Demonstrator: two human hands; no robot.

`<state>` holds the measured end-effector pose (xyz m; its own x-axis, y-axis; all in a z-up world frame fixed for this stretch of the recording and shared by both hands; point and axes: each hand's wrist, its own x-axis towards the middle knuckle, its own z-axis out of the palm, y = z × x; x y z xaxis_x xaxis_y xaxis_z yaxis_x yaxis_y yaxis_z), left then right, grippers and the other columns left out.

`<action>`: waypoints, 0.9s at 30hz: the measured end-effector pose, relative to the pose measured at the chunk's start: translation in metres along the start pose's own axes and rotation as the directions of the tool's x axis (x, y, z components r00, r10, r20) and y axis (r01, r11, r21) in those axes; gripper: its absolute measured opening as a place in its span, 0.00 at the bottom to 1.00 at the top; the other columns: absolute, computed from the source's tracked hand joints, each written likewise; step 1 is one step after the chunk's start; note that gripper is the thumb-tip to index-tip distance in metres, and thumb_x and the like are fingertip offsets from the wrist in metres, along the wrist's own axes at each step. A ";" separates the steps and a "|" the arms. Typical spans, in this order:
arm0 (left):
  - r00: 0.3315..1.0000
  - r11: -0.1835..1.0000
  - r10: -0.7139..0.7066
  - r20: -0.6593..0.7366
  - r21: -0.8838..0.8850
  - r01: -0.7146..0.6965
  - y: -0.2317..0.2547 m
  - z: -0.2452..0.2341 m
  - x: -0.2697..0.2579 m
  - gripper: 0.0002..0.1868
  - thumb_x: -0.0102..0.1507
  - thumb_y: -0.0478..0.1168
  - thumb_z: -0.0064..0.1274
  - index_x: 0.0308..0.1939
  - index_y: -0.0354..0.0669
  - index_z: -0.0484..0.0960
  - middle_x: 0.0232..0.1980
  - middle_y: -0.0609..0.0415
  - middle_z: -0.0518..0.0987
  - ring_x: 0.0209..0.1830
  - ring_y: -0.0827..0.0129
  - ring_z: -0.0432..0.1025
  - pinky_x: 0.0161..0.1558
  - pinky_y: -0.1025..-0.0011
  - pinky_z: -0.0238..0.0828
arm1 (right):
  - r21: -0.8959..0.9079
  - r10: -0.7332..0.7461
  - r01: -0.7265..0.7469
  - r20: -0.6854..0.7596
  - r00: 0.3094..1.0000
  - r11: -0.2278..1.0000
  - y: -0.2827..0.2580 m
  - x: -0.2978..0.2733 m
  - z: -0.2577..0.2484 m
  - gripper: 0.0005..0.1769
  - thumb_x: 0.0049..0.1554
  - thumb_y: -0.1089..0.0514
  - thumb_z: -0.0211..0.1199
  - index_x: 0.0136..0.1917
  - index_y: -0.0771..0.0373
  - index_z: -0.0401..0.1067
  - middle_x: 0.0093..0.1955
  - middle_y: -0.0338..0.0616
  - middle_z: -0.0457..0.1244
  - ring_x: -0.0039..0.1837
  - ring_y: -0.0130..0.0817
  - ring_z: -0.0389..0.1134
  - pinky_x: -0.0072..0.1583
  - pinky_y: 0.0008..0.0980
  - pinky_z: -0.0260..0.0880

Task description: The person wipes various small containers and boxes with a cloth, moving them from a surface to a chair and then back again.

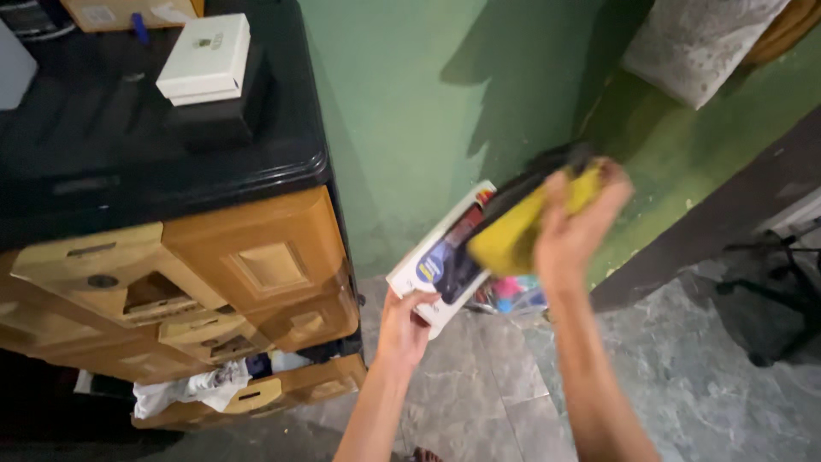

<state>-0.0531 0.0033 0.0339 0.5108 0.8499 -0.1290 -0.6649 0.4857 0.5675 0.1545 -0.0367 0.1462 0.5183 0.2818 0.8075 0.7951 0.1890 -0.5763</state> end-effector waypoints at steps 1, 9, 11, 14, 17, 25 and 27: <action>1.000 1.000 0.001 -0.026 -0.019 -0.002 -0.005 -0.007 0.008 0.37 0.53 0.23 0.52 0.68 0.41 0.72 0.53 0.53 0.79 0.50 0.65 0.75 0.49 0.65 0.74 | 0.018 0.120 -0.122 0.090 0.989 0.992 -0.023 -0.025 0.013 0.28 0.66 0.54 0.62 0.72 0.69 0.57 0.69 0.58 0.58 0.72 0.50 0.60 0.75 0.43 0.57; 0.995 0.995 -0.064 0.072 -0.074 0.070 -0.005 -0.018 0.010 0.33 0.57 0.28 0.53 0.69 0.44 0.73 0.54 0.51 0.80 0.50 0.63 0.74 0.49 0.65 0.75 | -0.178 -0.031 0.113 0.407 0.913 0.978 -0.029 -0.052 0.012 0.37 0.53 0.53 0.73 0.70 0.68 0.63 0.64 0.55 0.62 0.66 0.51 0.64 0.67 0.45 0.65; 0.983 0.999 -0.004 0.184 0.047 -0.005 0.010 -0.006 -0.004 0.37 0.53 0.21 0.51 0.68 0.39 0.73 0.56 0.49 0.80 0.53 0.63 0.75 0.52 0.65 0.76 | -0.042 0.325 -0.326 0.252 0.911 0.945 -0.003 -0.015 0.003 0.31 0.61 0.51 0.67 0.70 0.68 0.63 0.61 0.51 0.65 0.60 0.43 0.67 0.62 0.40 0.68; 0.995 0.989 -0.062 0.084 0.141 0.049 0.030 0.014 -0.013 0.42 0.48 0.19 0.50 0.68 0.46 0.73 0.56 0.54 0.80 0.54 0.67 0.75 0.52 0.67 0.75 | 0.259 0.532 -0.628 0.356 0.768 0.733 0.021 0.010 -0.012 0.32 0.59 0.48 0.66 0.69 0.65 0.61 0.56 0.42 0.67 0.54 0.33 0.69 0.54 0.32 0.72; 0.968 0.984 -0.037 0.250 0.178 -0.008 0.036 0.022 -0.016 0.42 0.51 0.20 0.54 0.71 0.45 0.71 0.63 0.54 0.78 0.61 0.68 0.72 0.56 0.70 0.71 | 0.234 0.522 -0.652 0.436 0.733 0.721 0.037 0.001 -0.018 0.29 0.55 0.52 0.70 0.65 0.65 0.66 0.54 0.37 0.68 0.53 0.28 0.70 0.52 0.28 0.72; 0.383 0.745 -0.118 0.916 -0.173 0.644 0.052 0.026 -0.006 0.50 0.68 0.74 0.30 0.76 0.34 0.58 0.75 0.36 0.61 0.74 0.45 0.58 0.66 0.40 0.58 | 0.249 0.242 -0.255 0.081 0.967 0.934 0.066 -0.031 -0.037 0.20 0.63 0.52 0.71 0.58 0.71 0.72 0.51 0.39 0.66 0.51 0.28 0.66 0.53 0.28 0.68; 0.520 0.759 -0.301 0.800 -0.130 0.638 0.043 0.024 -0.006 0.48 0.69 0.71 0.33 0.75 0.30 0.59 0.72 0.33 0.65 0.70 0.41 0.64 0.66 0.42 0.63 | 0.465 0.031 -0.044 0.035 0.999 0.884 0.060 -0.031 -0.047 0.23 0.66 0.47 0.68 0.57 0.72 0.74 0.47 0.38 0.67 0.49 0.24 0.66 0.54 0.24 0.67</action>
<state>-0.0717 0.0145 0.0786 0.9011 0.1323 0.4129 -0.2490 0.9375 0.2430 0.2006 -0.0781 0.0926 0.5315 0.3204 0.7841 0.5340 0.5918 -0.6038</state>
